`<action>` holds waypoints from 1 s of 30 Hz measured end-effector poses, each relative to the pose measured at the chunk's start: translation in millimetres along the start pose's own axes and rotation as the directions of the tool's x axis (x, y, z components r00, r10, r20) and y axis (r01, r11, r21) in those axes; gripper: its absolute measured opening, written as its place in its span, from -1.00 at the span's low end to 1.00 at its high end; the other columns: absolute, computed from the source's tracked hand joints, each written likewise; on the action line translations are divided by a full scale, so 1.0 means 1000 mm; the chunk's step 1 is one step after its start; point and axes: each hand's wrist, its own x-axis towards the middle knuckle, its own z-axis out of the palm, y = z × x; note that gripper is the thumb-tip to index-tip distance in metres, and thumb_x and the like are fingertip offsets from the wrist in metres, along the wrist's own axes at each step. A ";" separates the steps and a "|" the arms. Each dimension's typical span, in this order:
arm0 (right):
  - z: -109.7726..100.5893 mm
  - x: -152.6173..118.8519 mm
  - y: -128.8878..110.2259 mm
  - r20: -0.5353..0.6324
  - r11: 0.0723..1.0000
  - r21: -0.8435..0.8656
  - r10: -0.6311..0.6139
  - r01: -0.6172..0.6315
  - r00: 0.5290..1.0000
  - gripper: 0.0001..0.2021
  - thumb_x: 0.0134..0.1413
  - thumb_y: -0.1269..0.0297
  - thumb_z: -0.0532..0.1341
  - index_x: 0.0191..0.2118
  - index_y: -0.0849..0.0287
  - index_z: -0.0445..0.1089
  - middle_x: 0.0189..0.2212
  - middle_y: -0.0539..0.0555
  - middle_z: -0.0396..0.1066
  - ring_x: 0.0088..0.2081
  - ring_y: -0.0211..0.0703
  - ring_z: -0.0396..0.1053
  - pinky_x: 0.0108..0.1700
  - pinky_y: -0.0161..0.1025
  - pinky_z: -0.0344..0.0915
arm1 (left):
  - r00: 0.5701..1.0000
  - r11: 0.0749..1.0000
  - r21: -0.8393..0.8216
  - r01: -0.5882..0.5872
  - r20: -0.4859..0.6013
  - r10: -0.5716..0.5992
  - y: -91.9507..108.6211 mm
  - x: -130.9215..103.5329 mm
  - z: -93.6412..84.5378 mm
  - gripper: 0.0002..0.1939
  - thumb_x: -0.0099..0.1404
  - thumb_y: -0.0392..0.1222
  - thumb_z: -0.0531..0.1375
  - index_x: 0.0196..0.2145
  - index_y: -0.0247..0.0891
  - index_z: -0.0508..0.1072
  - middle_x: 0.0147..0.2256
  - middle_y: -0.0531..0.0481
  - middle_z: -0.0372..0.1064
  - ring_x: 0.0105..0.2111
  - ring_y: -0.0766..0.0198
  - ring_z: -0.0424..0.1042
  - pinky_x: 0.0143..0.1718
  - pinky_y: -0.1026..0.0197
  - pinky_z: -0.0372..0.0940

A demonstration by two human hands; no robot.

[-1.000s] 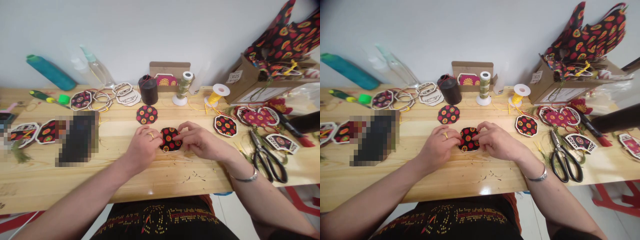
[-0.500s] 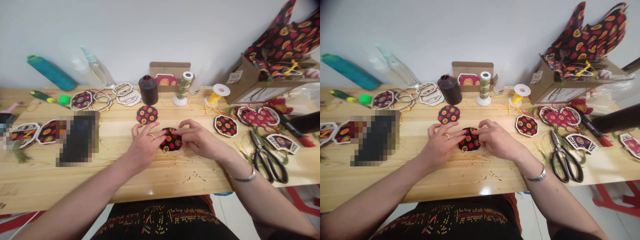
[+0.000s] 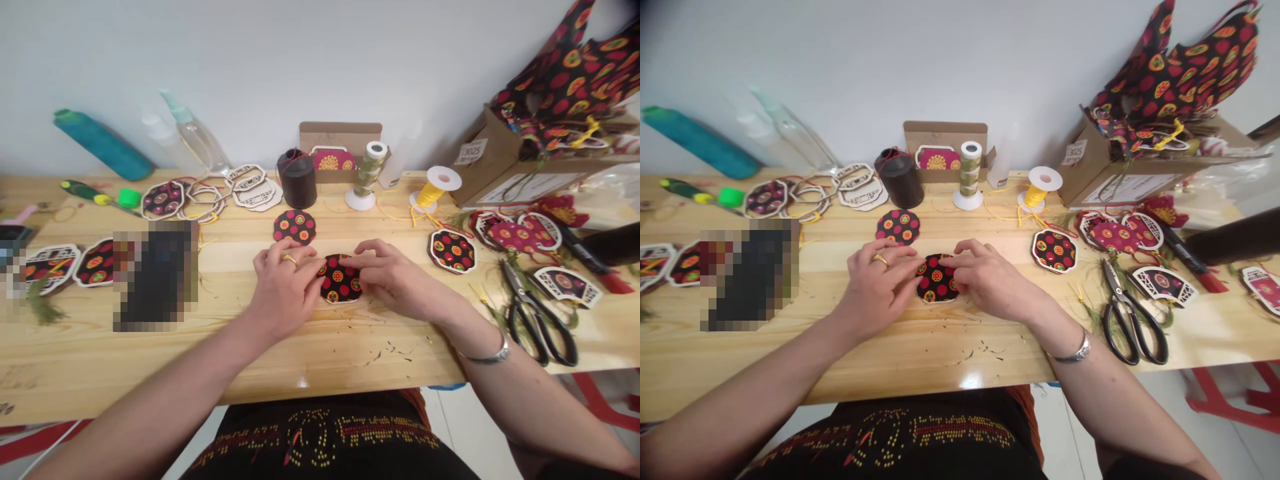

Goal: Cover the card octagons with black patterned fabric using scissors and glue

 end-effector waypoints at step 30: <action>0.003 0.000 -0.001 0.044 0.972 0.163 -0.177 0.168 0.983 -0.73 -0.01 0.64 0.10 -0.54 0.15 0.38 -0.07 -0.01 0.52 0.07 -0.03 0.15 0.09 -0.01 0.22 | 0.983 0.980 -0.194 -0.038 0.168 0.072 0.001 0.003 -0.008 -0.72 0.07 -0.42 0.11 -0.24 -0.24 0.42 -0.12 -0.09 0.42 -0.01 -0.02 0.20 0.03 -0.11 0.14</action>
